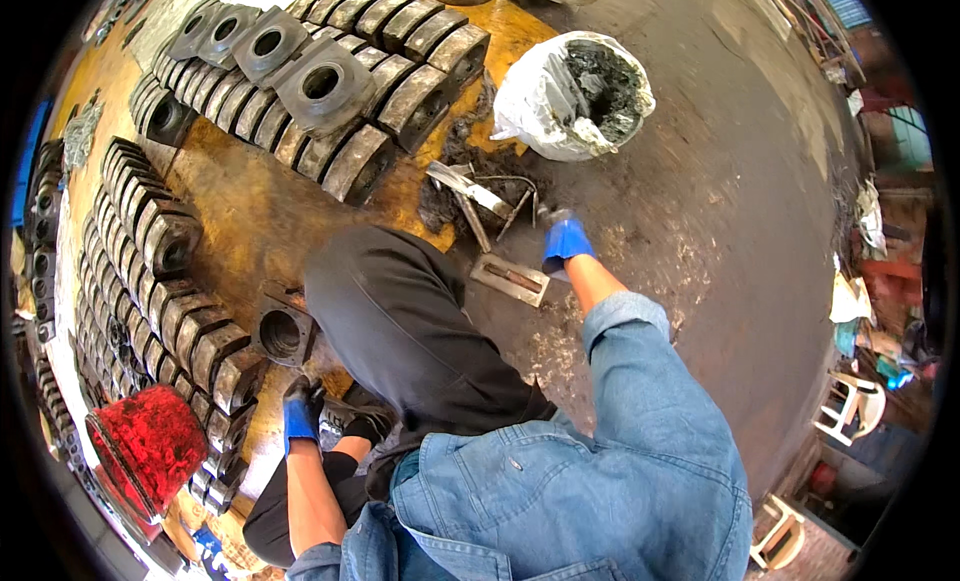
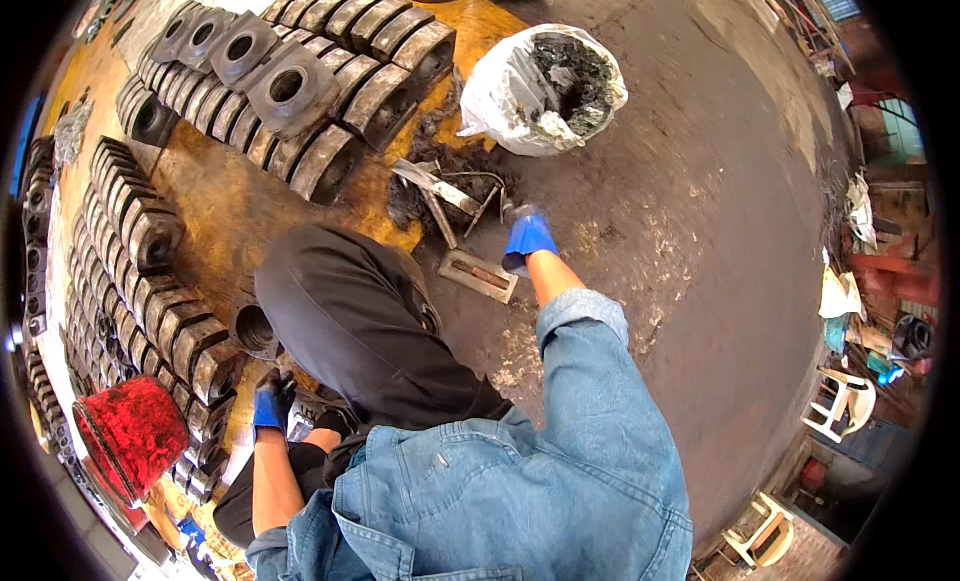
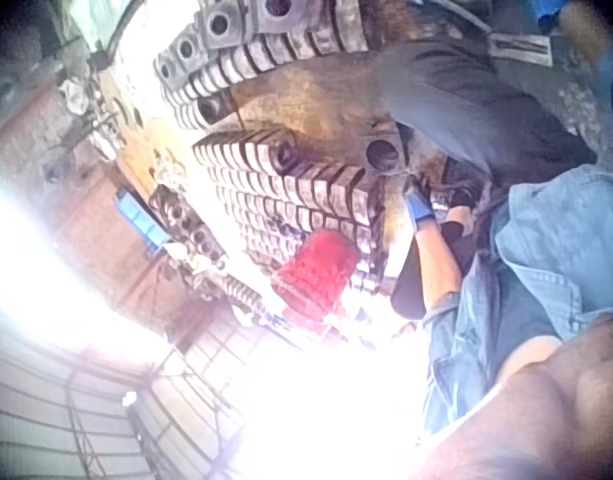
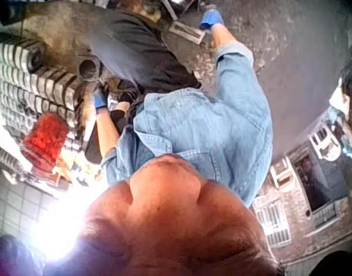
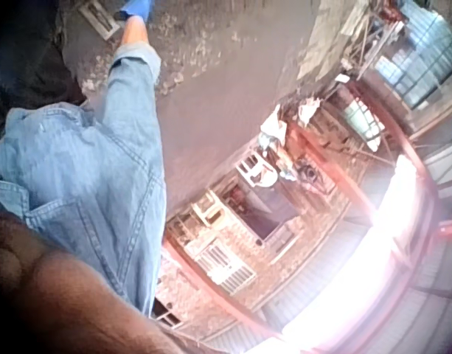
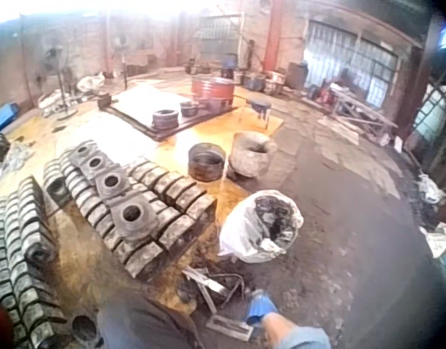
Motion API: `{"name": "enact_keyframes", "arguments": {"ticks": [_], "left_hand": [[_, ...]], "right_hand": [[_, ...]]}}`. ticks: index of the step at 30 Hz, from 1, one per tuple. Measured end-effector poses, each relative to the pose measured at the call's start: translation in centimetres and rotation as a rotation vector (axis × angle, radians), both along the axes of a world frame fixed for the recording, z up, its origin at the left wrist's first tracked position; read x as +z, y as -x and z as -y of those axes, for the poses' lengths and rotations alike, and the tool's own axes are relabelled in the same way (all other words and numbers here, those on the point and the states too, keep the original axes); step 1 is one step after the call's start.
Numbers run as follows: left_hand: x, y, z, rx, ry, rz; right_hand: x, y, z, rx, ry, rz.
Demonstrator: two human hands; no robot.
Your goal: The person scoops a dark paste from a white bag using a metal trowel and applies it into the central cavity of a square metal component. The person repeatedly scrapes the trowel against the component's edges to smooth the paste and ensure coverage.
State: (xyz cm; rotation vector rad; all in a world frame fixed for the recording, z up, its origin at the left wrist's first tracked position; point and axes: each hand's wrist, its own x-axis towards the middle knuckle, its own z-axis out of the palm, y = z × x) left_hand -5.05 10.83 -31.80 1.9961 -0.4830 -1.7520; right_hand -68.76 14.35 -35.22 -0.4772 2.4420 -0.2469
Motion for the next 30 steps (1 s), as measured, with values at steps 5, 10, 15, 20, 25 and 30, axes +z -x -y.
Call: {"name": "enact_keyframes", "arguments": {"ticks": [5, 10, 15, 20, 25, 30], "left_hand": [[-2.0, 4.2, 1.7, -0.083, 0.004, -0.091], [3.3, 1.9, 0.5, 0.016, 0.120, 0.094], [2.1, 2.6, 1.0, 0.071, 0.153, 0.078], [-4.6, 1.2, 0.6, 0.060, 0.095, 0.002], [-9.4, -2.1, -0.7, -1.276, 0.216, 1.040], [-6.5, -1.2, 1.5, -1.096, 0.355, 1.162]], "right_hand": [[-9.2, 7.1, -4.1, 0.588, -0.131, -0.380], [2.1, -3.5, 5.0, 0.619, -0.356, -0.142], [-0.9, 0.8, 2.0, 0.595, -0.285, -0.217], [-6.4, 11.4, -6.8, 0.542, -0.155, -0.239], [-1.3, 9.7, -11.5, 0.324, -0.272, 0.020], [5.2, 10.1, -12.2, 0.248, -0.242, 0.163]]}}
